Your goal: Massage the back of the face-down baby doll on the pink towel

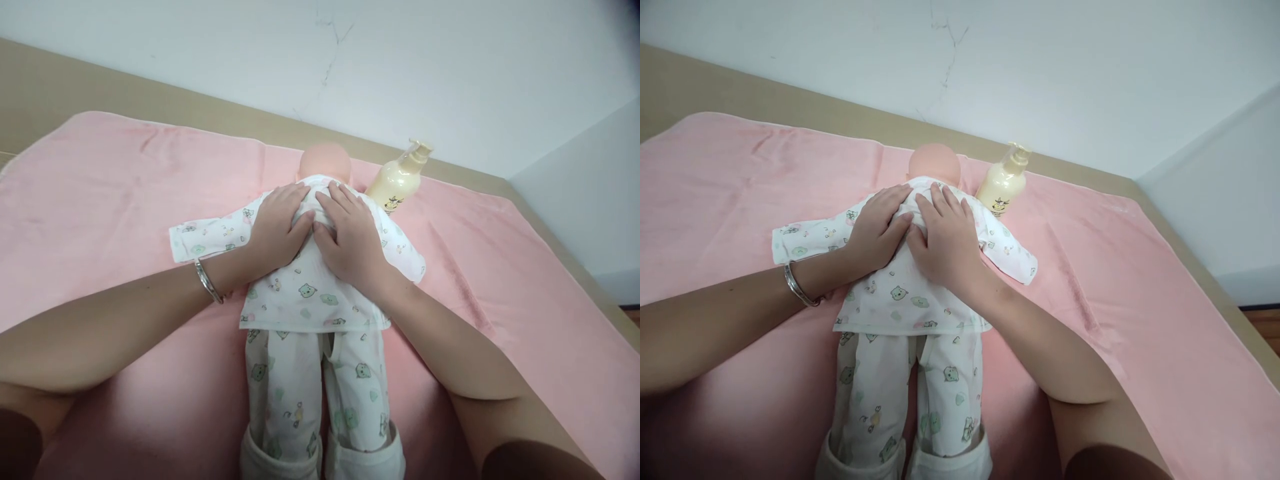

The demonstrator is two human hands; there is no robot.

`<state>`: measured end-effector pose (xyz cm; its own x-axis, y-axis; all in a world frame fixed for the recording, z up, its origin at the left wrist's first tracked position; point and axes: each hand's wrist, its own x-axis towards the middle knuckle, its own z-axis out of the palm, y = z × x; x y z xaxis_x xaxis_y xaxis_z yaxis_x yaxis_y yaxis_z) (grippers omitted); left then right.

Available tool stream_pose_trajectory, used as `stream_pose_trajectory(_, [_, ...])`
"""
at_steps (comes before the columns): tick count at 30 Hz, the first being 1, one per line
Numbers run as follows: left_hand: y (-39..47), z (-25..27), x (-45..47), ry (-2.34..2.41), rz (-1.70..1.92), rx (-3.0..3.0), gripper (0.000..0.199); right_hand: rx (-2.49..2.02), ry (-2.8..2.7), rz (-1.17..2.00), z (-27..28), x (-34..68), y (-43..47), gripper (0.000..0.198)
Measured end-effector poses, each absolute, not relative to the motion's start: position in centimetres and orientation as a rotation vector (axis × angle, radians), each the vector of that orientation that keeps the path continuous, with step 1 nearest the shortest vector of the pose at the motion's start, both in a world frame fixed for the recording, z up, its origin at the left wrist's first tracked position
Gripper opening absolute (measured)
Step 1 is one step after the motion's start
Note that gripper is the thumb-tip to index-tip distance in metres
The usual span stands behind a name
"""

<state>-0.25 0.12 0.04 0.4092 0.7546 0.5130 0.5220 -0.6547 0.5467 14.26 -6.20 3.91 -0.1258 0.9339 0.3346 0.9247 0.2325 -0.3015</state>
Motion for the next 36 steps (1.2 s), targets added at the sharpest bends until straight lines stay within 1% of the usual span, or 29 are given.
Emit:
stream_pose_trajectory(8, [0.1,0.0,-0.3,1.109,1.102,2.356,0.05,-1.691,-2.04,0.023,3.8,14.3,-6.2,0.045])
stream_pose_trajectory(22, [0.0,0.1,-0.2,1.099,1.1,2.369,0.045,-1.767,-2.074,0.041,4.1,14.4,-6.0,0.048])
stream_pose_trajectory(36, [0.4,-0.2,-0.3,1.086,1.088,2.37,0.044,-1.693,-2.102,0.035,3.6,15.3,-5.5,0.046])
